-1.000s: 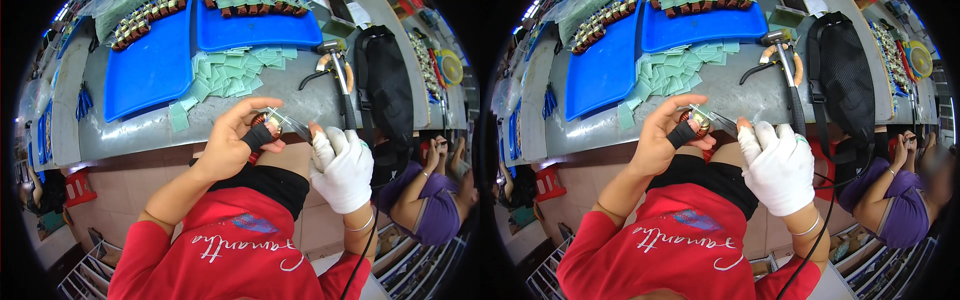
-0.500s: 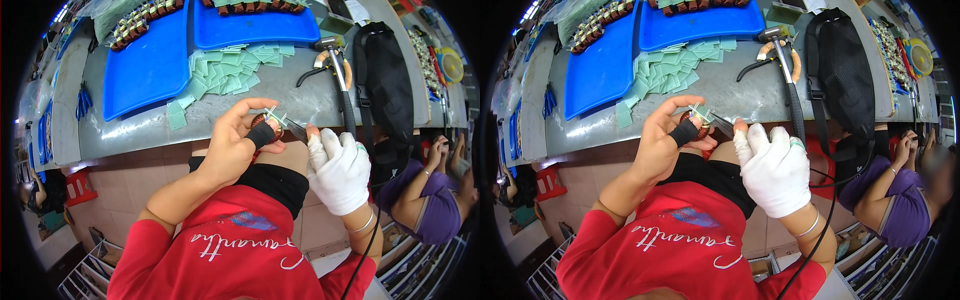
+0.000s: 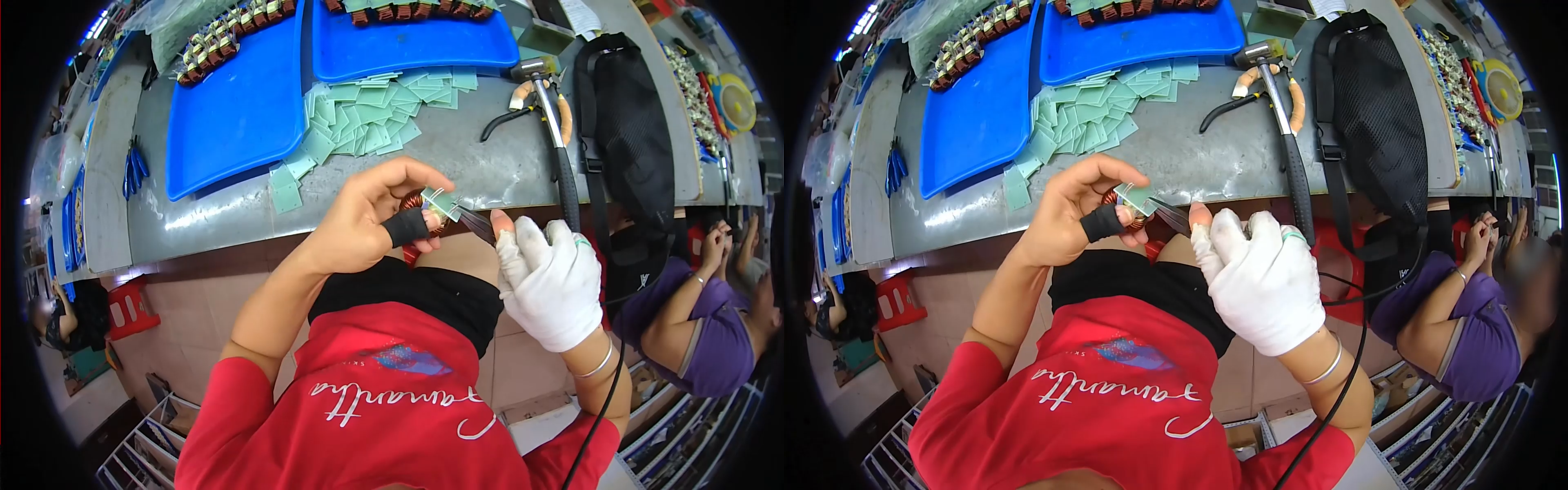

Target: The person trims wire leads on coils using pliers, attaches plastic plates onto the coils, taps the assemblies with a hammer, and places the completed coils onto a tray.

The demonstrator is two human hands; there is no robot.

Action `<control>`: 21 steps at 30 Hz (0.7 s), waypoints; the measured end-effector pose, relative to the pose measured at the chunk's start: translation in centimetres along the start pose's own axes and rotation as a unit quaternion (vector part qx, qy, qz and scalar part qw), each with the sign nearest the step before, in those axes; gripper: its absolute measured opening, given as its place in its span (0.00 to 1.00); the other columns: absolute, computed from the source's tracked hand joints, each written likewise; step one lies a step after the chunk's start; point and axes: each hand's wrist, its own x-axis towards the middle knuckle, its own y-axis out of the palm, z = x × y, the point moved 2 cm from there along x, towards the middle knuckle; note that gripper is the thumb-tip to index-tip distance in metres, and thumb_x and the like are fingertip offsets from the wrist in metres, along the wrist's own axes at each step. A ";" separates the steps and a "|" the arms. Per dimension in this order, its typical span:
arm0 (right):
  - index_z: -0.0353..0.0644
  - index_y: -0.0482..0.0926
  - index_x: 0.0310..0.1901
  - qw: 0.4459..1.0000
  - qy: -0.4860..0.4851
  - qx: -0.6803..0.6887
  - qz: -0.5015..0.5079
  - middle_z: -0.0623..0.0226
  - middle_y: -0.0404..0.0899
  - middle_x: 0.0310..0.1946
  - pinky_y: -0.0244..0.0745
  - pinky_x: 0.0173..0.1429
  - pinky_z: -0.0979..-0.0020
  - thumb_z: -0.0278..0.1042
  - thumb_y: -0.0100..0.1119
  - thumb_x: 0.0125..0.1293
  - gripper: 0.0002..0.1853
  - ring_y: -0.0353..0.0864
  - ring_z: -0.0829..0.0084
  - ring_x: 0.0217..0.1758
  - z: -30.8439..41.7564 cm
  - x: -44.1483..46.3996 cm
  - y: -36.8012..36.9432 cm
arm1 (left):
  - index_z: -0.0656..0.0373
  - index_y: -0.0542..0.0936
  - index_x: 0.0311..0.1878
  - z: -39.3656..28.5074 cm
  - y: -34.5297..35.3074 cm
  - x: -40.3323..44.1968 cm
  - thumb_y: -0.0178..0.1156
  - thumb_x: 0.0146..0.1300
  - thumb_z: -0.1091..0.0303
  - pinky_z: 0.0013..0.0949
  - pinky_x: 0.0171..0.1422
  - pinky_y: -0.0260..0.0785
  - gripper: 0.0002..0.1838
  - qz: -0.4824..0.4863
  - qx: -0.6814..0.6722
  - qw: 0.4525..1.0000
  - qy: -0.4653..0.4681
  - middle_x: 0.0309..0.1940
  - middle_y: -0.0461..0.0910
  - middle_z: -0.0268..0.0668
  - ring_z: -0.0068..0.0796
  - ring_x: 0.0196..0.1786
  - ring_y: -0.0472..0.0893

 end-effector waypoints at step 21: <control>0.50 0.78 0.54 0.971 0.133 0.178 -0.090 0.66 0.75 0.47 0.67 0.46 0.58 0.31 0.66 0.46 0.28 0.74 0.60 0.43 -1.4 0.2 1.5 | 0.62 0.71 0.58 -0.1 0.2 0.4 0.54 0.68 0.78 0.27 0.46 0.78 0.15 -0.026 -0.016 0.999 0.025 0.44 0.76 0.38 0.28 0.46 0.81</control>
